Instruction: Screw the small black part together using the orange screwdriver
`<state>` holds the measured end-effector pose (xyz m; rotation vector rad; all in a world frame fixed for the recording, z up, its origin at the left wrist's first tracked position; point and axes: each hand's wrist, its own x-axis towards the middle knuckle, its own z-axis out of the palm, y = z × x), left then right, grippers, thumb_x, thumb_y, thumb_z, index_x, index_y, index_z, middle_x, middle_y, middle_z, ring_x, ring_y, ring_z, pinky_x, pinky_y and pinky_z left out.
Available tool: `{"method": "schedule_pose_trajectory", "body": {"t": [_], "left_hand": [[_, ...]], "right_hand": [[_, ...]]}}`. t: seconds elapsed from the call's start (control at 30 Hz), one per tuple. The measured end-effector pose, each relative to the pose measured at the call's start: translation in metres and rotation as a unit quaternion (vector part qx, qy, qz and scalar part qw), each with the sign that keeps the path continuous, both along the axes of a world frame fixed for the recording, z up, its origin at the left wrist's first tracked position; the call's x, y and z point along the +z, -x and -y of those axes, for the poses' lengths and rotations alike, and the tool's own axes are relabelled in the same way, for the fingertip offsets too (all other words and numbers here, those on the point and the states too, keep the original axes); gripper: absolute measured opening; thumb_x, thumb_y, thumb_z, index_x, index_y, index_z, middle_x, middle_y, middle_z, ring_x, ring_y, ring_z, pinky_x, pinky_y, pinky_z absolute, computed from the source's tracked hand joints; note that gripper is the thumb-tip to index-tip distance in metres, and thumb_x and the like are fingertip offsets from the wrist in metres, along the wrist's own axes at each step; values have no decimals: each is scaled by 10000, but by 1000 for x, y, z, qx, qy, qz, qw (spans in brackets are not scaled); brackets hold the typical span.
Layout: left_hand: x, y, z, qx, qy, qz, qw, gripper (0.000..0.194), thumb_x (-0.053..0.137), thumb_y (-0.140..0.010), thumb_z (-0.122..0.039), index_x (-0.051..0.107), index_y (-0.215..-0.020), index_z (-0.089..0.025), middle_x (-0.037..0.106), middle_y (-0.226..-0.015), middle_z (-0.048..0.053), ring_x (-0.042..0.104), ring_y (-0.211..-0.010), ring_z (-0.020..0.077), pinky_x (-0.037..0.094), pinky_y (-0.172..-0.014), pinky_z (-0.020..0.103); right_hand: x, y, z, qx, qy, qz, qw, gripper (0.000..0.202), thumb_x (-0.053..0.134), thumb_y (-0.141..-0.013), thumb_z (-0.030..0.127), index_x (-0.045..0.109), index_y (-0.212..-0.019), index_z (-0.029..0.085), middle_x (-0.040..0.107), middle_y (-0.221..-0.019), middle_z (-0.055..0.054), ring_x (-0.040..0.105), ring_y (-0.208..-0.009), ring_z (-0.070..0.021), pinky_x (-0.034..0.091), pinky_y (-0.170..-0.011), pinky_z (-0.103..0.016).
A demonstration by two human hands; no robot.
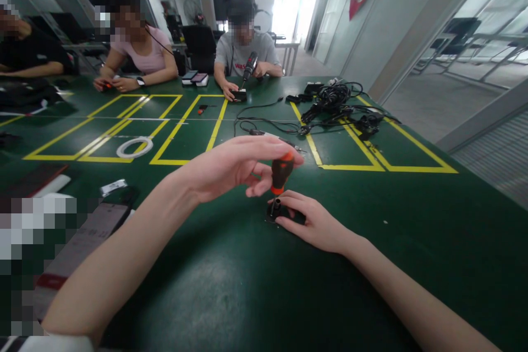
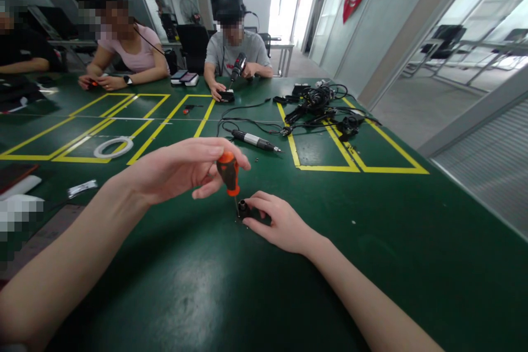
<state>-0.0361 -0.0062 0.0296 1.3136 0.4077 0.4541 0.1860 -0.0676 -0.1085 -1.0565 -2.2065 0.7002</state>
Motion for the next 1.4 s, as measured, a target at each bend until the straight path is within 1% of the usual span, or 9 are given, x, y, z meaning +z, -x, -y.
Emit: {"method": "schedule_pose_trajectory", "body": {"t": [0.17, 0.27, 0.4, 0.7, 0.9, 1.03, 1.17, 1.27, 1.4], "left_hand": [[-4, -3, -3, -27, 40, 23, 999, 211, 614, -975, -363, 588, -1038, -163, 755, -1114, 101, 747, -696, 162, 543, -535, 211], [-2, -3, -1, -4, 34, 20, 999, 159, 678, -940, -266, 594, -1025, -161, 753, -1017, 59, 671, -577, 91, 488, -487, 170], [2, -2, 2, 28, 25, 15, 999, 313, 754, -869, -182, 682, -1172, -150, 681, -854, -9, 503, -508, 18, 374, -445, 138], [-3, -2, -3, -19, 26, 29, 999, 236, 619, -990, -382, 584, -1047, -156, 758, -1079, 86, 705, -641, 117, 573, -584, 222], [2, -1, 3, 17, 30, 14, 999, 417, 701, -937, -227, 607, -1343, -219, 728, -954, 8, 509, -488, 17, 378, -438, 144], [4, 0, 3, 9, 21, 2, 1000, 261, 738, -906, -274, 718, -1119, -126, 669, -799, 1, 481, -504, 25, 342, -432, 150], [1, -1, 0, -17, 24, 22, 999, 191, 665, -941, -313, 656, -1003, -132, 757, -1009, 76, 608, -546, 69, 425, -440, 167], [1, -1, -1, -20, 37, 24, 999, 158, 654, -946, -281, 624, -1029, -150, 770, -1058, 88, 607, -522, 67, 402, -420, 163], [4, -1, 1, 14, 39, 9, 999, 340, 732, -889, -214, 680, -1220, -159, 735, -909, 34, 470, -481, 21, 287, -401, 149]], "right_hand": [[-2, -1, 0, 0, -4, -12, 1000, 176, 615, -1021, 315, 695, -1089, 175, 676, -1025, -74, 599, -734, -158, 491, -675, -285], [-1, -1, 0, -2, -5, -5, 1000, 186, 608, -1024, 328, 695, -1085, 176, 675, -1027, -77, 596, -735, -159, 489, -679, -286], [1, -1, 0, 0, 10, 0, 1000, 168, 610, -1022, 310, 689, -1094, 180, 680, -1057, -81, 588, -730, -156, 488, -676, -283], [2, -1, -1, 1, 13, 7, 1000, 171, 592, -1027, 317, 689, -1063, 181, 686, -1054, -83, 625, -800, -180, 516, -720, -307], [3, -1, 0, 0, 9, 9, 1000, 191, 598, -1026, 325, 693, -1096, 175, 686, -1043, -87, 597, -746, -165, 508, -697, -300], [3, -2, 0, 3, 2, 13, 1000, 203, 591, -1038, 335, 690, -1114, 175, 669, -1006, -73, 592, -742, -162, 498, -692, -289], [2, -1, 0, 4, 4, 8, 1000, 173, 599, -1039, 324, 691, -1064, 180, 672, -1012, -73, 609, -769, -171, 507, -703, -292], [2, -1, 0, -2, -3, 8, 1000, 182, 603, -1037, 335, 694, -1064, 179, 676, -1012, -74, 607, -754, -167, 511, -697, -291], [3, -1, 0, -4, 1, 9, 1000, 187, 606, -1032, 331, 698, -1091, 179, 695, -1086, -92, 609, -747, -163, 516, -694, -296]]}}
